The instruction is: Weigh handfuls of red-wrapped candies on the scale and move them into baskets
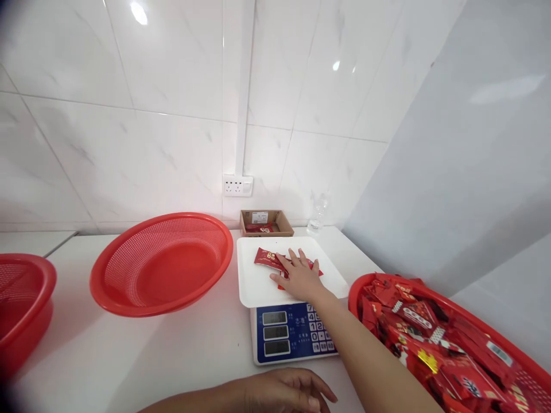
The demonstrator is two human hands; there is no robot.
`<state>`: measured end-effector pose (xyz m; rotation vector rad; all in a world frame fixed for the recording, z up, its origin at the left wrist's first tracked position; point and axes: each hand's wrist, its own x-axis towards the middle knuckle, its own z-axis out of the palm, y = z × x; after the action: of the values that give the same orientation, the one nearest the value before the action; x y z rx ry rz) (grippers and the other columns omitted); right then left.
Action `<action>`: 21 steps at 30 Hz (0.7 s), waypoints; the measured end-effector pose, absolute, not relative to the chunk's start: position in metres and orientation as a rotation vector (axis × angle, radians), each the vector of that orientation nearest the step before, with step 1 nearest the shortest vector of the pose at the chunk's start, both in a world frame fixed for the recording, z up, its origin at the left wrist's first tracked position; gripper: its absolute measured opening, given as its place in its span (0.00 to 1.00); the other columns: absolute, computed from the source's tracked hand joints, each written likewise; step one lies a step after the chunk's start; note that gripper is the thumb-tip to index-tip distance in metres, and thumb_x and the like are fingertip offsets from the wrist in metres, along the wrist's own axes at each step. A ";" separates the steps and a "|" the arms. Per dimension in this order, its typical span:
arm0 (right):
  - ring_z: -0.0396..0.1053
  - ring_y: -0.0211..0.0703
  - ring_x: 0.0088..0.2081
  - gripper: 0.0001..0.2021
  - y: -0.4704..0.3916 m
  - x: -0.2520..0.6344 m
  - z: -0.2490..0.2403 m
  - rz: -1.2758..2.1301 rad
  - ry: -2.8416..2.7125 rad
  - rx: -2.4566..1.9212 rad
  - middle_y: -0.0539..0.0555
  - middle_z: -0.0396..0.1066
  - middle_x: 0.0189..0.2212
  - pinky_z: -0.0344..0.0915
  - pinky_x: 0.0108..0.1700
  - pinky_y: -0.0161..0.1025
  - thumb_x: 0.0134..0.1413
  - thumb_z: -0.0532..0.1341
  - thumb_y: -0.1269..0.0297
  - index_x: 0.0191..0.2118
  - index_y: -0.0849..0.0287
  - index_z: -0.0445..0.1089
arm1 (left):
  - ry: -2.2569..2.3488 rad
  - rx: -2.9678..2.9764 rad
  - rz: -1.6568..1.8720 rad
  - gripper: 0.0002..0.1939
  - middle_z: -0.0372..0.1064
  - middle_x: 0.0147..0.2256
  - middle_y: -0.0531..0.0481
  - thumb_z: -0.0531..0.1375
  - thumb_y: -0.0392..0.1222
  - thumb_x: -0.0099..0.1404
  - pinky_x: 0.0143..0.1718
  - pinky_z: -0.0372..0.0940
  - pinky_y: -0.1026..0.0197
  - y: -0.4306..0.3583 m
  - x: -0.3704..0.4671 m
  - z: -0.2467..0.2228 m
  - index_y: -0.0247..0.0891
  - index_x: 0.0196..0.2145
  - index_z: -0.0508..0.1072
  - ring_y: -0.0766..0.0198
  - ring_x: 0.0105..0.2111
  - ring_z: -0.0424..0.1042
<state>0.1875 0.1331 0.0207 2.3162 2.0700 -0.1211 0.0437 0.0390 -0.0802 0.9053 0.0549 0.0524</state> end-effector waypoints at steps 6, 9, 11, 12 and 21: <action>0.28 0.57 0.63 0.37 0.137 0.188 0.030 -0.092 2.056 2.386 0.57 0.35 0.64 0.34 0.56 0.67 0.48 0.41 0.35 0.62 0.46 0.42 | 0.049 0.901 0.030 0.22 0.67 0.37 0.45 0.63 0.47 0.53 0.47 0.56 0.50 0.041 0.043 -0.079 0.38 0.45 0.67 0.65 0.32 0.68; 0.26 0.58 0.63 0.37 0.137 0.178 0.031 -0.117 2.161 2.307 0.53 0.35 0.64 0.31 0.56 0.68 0.47 0.43 0.35 0.62 0.46 0.43 | 0.052 0.910 0.030 0.23 0.66 0.36 0.46 0.63 0.47 0.53 0.48 0.55 0.47 0.041 0.043 -0.078 0.37 0.46 0.67 0.66 0.31 0.68; 0.26 0.59 0.63 0.36 0.135 0.172 0.031 -0.175 2.247 2.231 0.49 0.38 0.64 0.30 0.56 0.69 0.47 0.45 0.36 0.61 0.44 0.45 | 0.054 0.914 0.040 0.24 0.66 0.36 0.46 0.64 0.48 0.52 0.48 0.54 0.45 0.041 0.044 -0.078 0.36 0.46 0.67 0.66 0.31 0.68; 0.27 0.60 0.63 0.35 0.135 0.171 0.030 -0.207 2.285 2.207 0.48 0.40 0.63 0.30 0.55 0.69 0.47 0.46 0.36 0.61 0.44 0.47 | 0.054 0.914 0.044 0.25 0.66 0.36 0.46 0.64 0.48 0.52 0.48 0.54 0.44 0.041 0.044 -0.078 0.36 0.45 0.67 0.65 0.31 0.68; 0.34 0.53 0.63 0.17 0.131 0.194 0.040 -0.043 2.298 2.372 0.46 0.49 0.61 0.37 0.57 0.65 0.57 0.47 0.61 0.49 0.45 0.66 | 0.126 0.875 0.061 0.27 0.67 0.33 0.46 0.65 0.52 0.47 0.49 0.50 0.39 0.038 0.041 -0.062 0.35 0.42 0.68 0.66 0.28 0.67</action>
<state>0.1943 0.1315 0.0398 2.3722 2.2985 -0.0428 0.0409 0.0383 -0.0623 0.8745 0.1261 0.0611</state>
